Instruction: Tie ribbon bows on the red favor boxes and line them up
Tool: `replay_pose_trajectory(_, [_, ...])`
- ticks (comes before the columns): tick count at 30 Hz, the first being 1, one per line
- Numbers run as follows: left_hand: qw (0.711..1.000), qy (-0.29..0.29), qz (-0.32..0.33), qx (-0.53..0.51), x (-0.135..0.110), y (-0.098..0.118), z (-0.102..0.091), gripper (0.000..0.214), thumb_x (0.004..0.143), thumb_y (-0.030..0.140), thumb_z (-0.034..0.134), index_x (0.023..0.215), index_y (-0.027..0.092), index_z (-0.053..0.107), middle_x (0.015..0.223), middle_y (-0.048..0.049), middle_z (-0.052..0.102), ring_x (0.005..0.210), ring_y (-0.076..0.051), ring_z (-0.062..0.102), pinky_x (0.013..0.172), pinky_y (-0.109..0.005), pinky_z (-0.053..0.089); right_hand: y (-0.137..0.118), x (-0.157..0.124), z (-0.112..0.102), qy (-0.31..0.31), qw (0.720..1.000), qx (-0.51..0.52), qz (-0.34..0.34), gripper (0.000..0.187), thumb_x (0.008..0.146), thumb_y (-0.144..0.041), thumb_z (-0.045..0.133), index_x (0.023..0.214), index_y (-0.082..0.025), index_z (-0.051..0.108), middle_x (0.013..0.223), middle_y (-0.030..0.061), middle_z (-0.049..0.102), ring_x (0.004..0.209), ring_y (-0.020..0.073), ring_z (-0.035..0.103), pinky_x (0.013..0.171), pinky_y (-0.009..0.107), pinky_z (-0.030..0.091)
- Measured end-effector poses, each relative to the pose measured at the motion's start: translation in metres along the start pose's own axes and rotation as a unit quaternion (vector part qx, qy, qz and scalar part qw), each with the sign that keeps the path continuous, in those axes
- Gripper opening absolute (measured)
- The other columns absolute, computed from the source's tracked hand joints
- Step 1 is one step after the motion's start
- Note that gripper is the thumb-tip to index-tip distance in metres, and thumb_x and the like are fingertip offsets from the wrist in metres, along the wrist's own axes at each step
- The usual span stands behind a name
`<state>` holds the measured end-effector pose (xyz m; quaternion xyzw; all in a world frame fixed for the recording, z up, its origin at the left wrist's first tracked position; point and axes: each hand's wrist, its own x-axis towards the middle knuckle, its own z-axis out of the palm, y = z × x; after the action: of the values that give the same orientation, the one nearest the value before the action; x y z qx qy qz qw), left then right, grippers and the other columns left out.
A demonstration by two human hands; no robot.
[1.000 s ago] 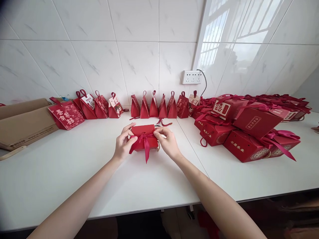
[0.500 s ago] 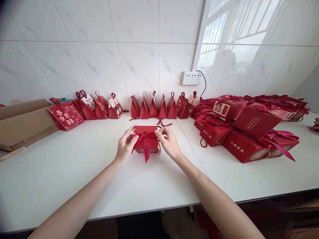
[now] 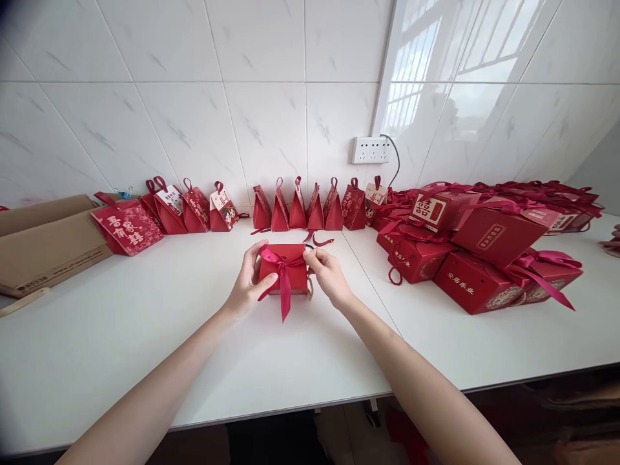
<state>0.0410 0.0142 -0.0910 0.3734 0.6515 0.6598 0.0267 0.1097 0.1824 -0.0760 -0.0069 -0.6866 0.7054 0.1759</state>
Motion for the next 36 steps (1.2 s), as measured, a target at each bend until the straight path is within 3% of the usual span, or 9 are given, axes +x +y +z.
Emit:
replay_pose_trajectory(3, [0.998,-0.058,-0.002,0.005,-0.001,0.002,0.000,0.080,0.076,0.037,0.065,0.140,0.026,0.019,0.131,-0.0113,0.048,0.121,-0.025,0.050,0.101,-0.040,0.044,-0.002,0.000,-0.001,0.000,0.999,0.028,0.017,0.040,0.076,-0.056,0.056,0.065,-0.020,0.046,0.072,0.0004,0.056,0.071,0.0151,0.053,0.071,0.030,0.046])
replay_pose_trajectory(6, [0.998,-0.060,0.004,0.018,-0.003,0.002,0.001,0.086,0.073,0.037,0.068,0.142,0.027,0.018,0.141,-0.0129,0.038,0.128,-0.027,0.043,0.102,-0.041,0.044,0.000,0.001,-0.002,0.017,1.000,0.007,0.002,0.041,0.075,-0.059,0.056,0.067,-0.020,0.049,0.073,0.0002,0.056,0.071,0.0151,0.053,0.072,0.030,0.046])
replay_pose_trajectory(9, [0.999,-0.023,0.020,0.032,-0.003,0.001,0.001,0.077,0.068,0.037,0.073,0.133,0.026,0.034,0.149,-0.0109,0.024,0.132,-0.028,0.036,0.102,-0.039,0.043,0.005,0.001,-0.003,0.033,0.997,-0.046,-0.047,0.042,0.076,-0.060,0.055,0.067,-0.020,0.048,0.070,-0.0006,0.053,0.070,0.0146,0.051,0.074,0.031,0.045])
replay_pose_trajectory(14, [0.998,0.063,-0.003,-0.012,0.000,0.005,0.001,0.031,0.080,0.045,0.057,0.097,0.019,0.055,0.133,-0.0108,0.046,0.120,-0.025,0.049,0.100,-0.038,0.044,0.004,-0.001,0.000,0.019,0.995,-0.066,-0.072,0.046,0.074,-0.064,0.057,0.065,-0.020,0.047,0.071,0.0000,0.052,0.068,0.0138,0.050,0.067,0.029,0.044])
replay_pose_trajectory(17, [0.989,0.136,-0.003,0.051,0.000,0.006,0.003,0.025,0.083,0.042,0.054,0.075,0.018,0.055,0.131,-0.0086,0.047,0.125,-0.025,0.043,0.098,-0.034,0.044,0.004,-0.001,0.001,0.006,0.996,-0.057,-0.063,0.045,0.073,-0.062,0.059,0.066,-0.019,0.049,0.074,0.0006,0.055,0.072,0.0145,0.053,0.072,0.031,0.046])
replay_pose_trajectory(20, [0.983,0.163,0.010,0.083,-0.002,0.005,0.003,0.022,0.083,0.038,0.053,0.072,0.019,0.054,0.129,-0.0078,0.046,0.126,-0.024,0.042,0.094,-0.033,0.046,0.006,0.000,0.001,-0.002,0.999,-0.032,-0.036,0.043,0.075,-0.060,0.059,0.065,-0.019,0.049,0.073,0.0008,0.057,0.073,0.0149,0.055,0.077,0.033,0.048])
replay_pose_trajectory(25, [0.987,0.130,0.018,0.089,-0.001,0.003,0.000,0.016,0.080,0.032,0.053,0.069,0.020,0.051,0.123,-0.0078,0.048,0.124,-0.026,0.044,0.095,-0.037,0.045,0.009,0.003,0.000,0.019,1.000,0.006,-0.015,0.041,0.073,-0.058,0.062,0.067,-0.018,0.052,0.071,0.0006,0.057,0.068,0.0139,0.054,0.072,0.032,0.050])
replay_pose_trajectory(31, [0.985,0.086,0.016,0.149,0.003,0.005,-0.008,0.016,0.080,0.030,0.053,0.069,0.021,0.045,0.126,-0.0075,0.053,0.116,-0.027,0.052,0.090,-0.040,0.045,0.010,0.003,-0.003,0.046,0.997,-0.050,-0.047,0.040,0.074,-0.058,0.060,0.068,-0.019,0.052,0.077,0.0029,0.058,0.075,0.0162,0.055,0.073,0.033,0.049])
replay_pose_trajectory(36, [0.987,0.083,-0.058,0.121,0.002,0.014,-0.001,0.017,0.082,0.035,0.051,0.072,0.022,0.044,0.133,-0.0055,0.050,0.108,-0.025,0.058,0.087,-0.040,0.046,0.010,0.004,-0.002,0.055,0.995,-0.072,-0.041,0.041,0.074,-0.059,0.059,0.066,-0.019,0.051,0.073,0.0024,0.057,0.073,0.0167,0.054,0.075,0.035,0.048])
